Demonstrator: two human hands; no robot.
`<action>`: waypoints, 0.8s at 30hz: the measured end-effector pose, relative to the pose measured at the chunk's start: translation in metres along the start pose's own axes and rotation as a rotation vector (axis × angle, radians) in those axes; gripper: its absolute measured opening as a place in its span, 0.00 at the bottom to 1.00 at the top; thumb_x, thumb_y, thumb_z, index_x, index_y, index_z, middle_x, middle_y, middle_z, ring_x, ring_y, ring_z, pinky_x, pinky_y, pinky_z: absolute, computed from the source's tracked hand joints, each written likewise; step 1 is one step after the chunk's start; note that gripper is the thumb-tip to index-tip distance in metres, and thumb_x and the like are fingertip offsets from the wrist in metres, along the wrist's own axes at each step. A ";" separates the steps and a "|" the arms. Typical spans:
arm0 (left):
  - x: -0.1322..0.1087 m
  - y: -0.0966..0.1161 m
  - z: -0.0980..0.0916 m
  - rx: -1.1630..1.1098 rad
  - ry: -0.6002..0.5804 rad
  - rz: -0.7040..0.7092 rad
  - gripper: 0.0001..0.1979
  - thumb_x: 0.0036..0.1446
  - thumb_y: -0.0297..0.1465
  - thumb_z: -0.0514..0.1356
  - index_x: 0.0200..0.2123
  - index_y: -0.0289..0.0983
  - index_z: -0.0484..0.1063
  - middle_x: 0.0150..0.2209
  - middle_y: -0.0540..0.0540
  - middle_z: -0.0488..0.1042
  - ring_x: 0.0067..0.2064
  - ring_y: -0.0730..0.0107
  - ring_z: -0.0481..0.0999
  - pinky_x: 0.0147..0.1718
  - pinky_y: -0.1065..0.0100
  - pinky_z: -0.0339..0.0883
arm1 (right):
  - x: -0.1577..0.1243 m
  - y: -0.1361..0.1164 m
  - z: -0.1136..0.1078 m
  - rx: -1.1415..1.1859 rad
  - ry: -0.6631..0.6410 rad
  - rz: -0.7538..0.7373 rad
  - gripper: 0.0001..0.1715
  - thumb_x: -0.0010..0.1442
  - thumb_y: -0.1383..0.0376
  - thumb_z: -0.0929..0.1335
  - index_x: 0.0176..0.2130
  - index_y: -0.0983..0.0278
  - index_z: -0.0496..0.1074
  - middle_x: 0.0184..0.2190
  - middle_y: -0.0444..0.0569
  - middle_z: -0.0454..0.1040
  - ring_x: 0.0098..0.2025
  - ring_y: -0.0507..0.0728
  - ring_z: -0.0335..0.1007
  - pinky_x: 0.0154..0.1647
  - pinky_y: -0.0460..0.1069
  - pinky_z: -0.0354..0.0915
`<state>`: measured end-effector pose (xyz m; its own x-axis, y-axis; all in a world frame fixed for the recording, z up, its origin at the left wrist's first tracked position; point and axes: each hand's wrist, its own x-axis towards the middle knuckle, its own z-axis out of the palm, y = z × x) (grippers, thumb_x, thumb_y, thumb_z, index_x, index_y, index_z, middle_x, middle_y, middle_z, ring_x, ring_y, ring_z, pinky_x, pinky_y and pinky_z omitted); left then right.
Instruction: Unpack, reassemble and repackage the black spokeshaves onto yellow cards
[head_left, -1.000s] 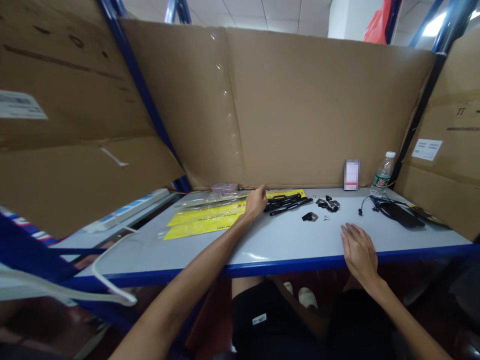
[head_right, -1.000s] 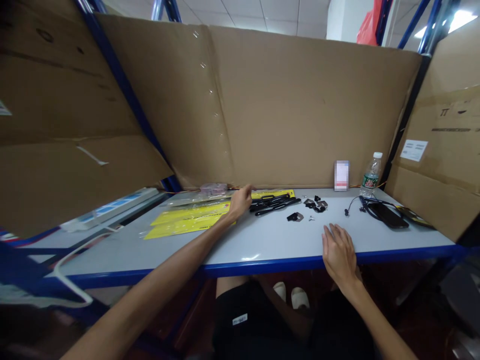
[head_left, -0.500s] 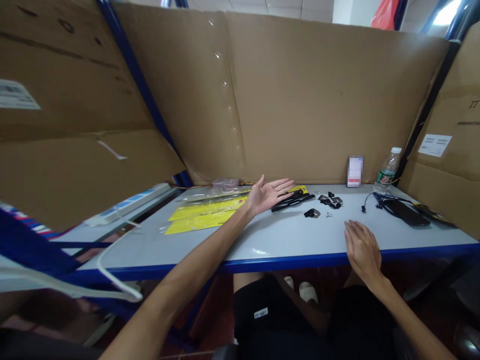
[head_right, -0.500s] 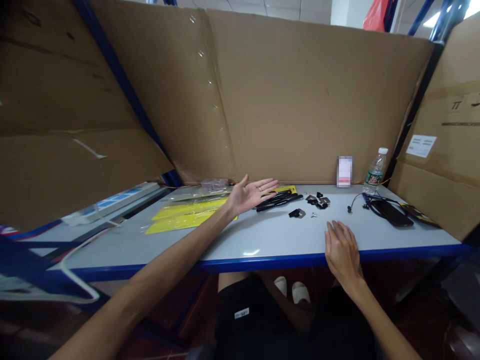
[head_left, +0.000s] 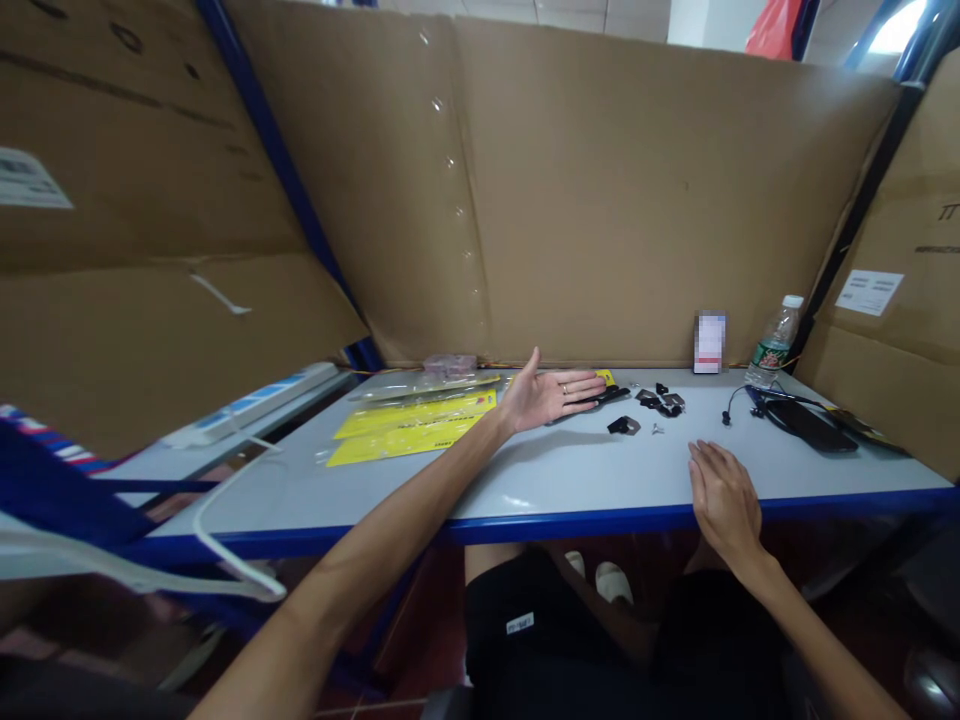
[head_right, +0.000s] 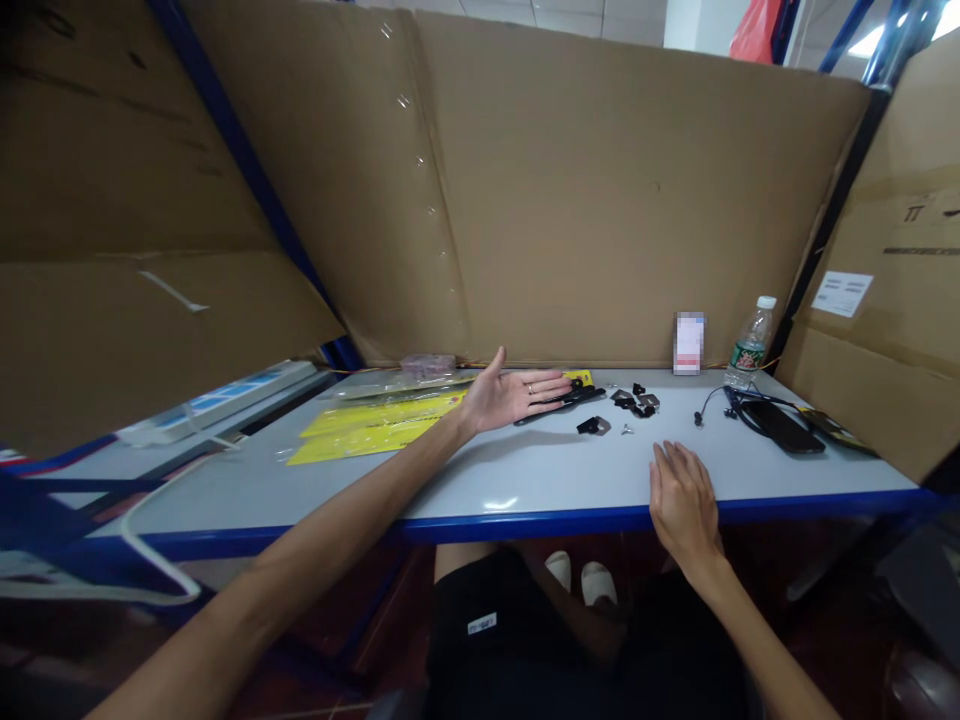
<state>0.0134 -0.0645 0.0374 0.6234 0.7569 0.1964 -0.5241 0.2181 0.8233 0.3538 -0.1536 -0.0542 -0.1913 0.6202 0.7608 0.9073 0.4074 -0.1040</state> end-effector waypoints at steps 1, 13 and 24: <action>0.000 0.000 -0.001 -0.017 -0.008 -0.004 0.43 0.70 0.53 0.39 0.64 0.16 0.63 0.67 0.20 0.61 0.71 0.38 0.59 0.69 0.42 0.48 | 0.000 0.000 0.000 0.004 -0.001 0.000 0.26 0.74 0.62 0.58 0.57 0.73 0.76 0.56 0.61 0.78 0.61 0.68 0.69 0.63 0.63 0.64; -0.001 0.002 0.000 -0.116 -0.054 -0.036 0.36 0.69 0.54 0.45 0.70 0.37 0.56 0.68 0.24 0.62 0.67 0.34 0.66 0.65 0.34 0.48 | 0.000 -0.001 -0.001 0.030 -0.027 0.021 0.26 0.73 0.62 0.58 0.57 0.71 0.76 0.56 0.61 0.78 0.61 0.69 0.68 0.63 0.64 0.64; -0.005 0.004 0.009 -0.082 -0.128 -0.122 0.41 0.69 0.58 0.39 0.73 0.38 0.51 0.67 0.26 0.65 0.67 0.38 0.66 0.65 0.36 0.49 | -0.001 0.002 0.002 0.049 -0.029 0.022 0.26 0.74 0.60 0.58 0.52 0.70 0.80 0.55 0.62 0.78 0.62 0.70 0.68 0.63 0.66 0.65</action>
<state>0.0136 -0.0727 0.0446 0.7513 0.6383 0.1677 -0.4821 0.3572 0.8000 0.3549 -0.1525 -0.0568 -0.1827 0.6481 0.7393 0.8923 0.4251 -0.1522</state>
